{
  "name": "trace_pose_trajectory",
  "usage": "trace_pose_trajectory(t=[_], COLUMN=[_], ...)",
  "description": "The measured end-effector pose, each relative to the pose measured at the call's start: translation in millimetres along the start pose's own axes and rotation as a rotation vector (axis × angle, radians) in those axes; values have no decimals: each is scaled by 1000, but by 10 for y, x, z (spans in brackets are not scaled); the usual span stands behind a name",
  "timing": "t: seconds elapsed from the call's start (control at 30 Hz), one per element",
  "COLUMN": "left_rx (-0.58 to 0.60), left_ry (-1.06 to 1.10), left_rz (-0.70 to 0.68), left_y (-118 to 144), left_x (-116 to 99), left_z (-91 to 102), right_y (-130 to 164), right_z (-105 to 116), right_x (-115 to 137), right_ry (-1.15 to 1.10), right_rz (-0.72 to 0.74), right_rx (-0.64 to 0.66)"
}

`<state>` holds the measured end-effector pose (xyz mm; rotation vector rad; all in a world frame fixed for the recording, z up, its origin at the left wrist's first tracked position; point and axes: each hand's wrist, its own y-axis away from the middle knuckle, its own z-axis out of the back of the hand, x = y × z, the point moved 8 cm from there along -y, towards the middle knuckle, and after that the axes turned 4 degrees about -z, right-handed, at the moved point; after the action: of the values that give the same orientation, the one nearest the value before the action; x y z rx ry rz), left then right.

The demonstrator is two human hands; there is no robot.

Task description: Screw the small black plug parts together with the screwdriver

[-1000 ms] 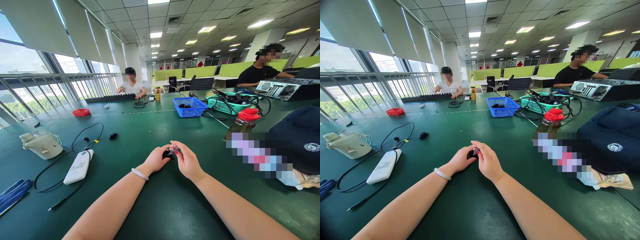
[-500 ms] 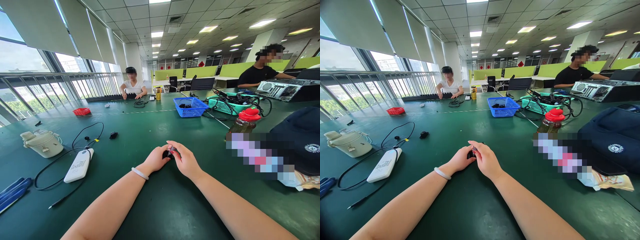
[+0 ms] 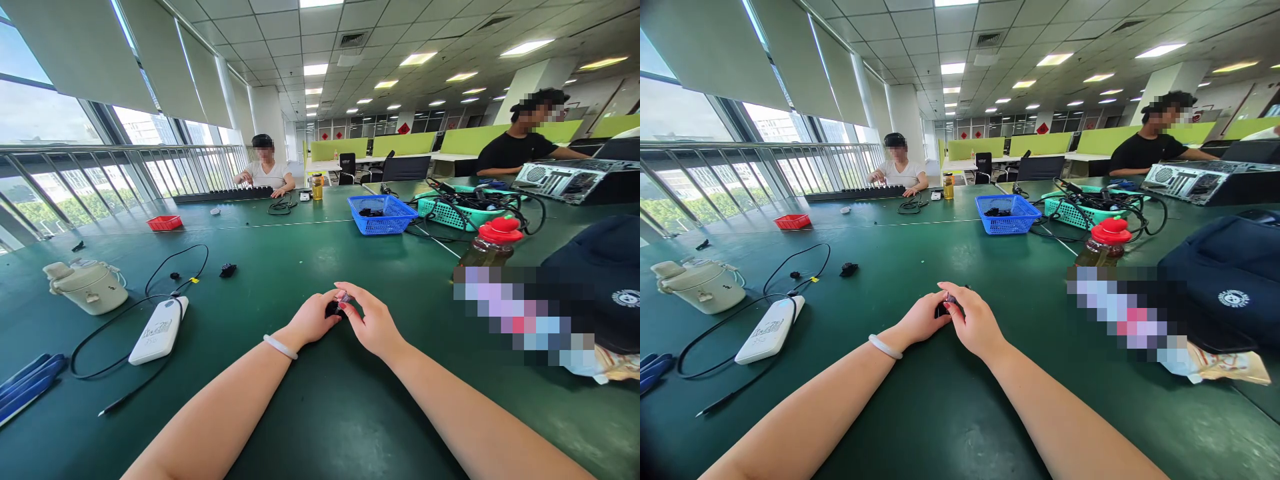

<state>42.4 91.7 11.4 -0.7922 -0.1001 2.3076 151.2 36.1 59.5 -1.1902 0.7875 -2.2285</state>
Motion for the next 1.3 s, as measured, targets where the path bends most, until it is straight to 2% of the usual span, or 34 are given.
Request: trace_pose_trajectory(t=[1.3], left_rx=[-11], left_ry=[10], left_rz=[-4], left_y=[3], left_x=[23], left_z=[-6], right_y=[0], right_z=[-4], right_x=[-9], right_ry=[24], right_rz=[-7], right_rx=[8])
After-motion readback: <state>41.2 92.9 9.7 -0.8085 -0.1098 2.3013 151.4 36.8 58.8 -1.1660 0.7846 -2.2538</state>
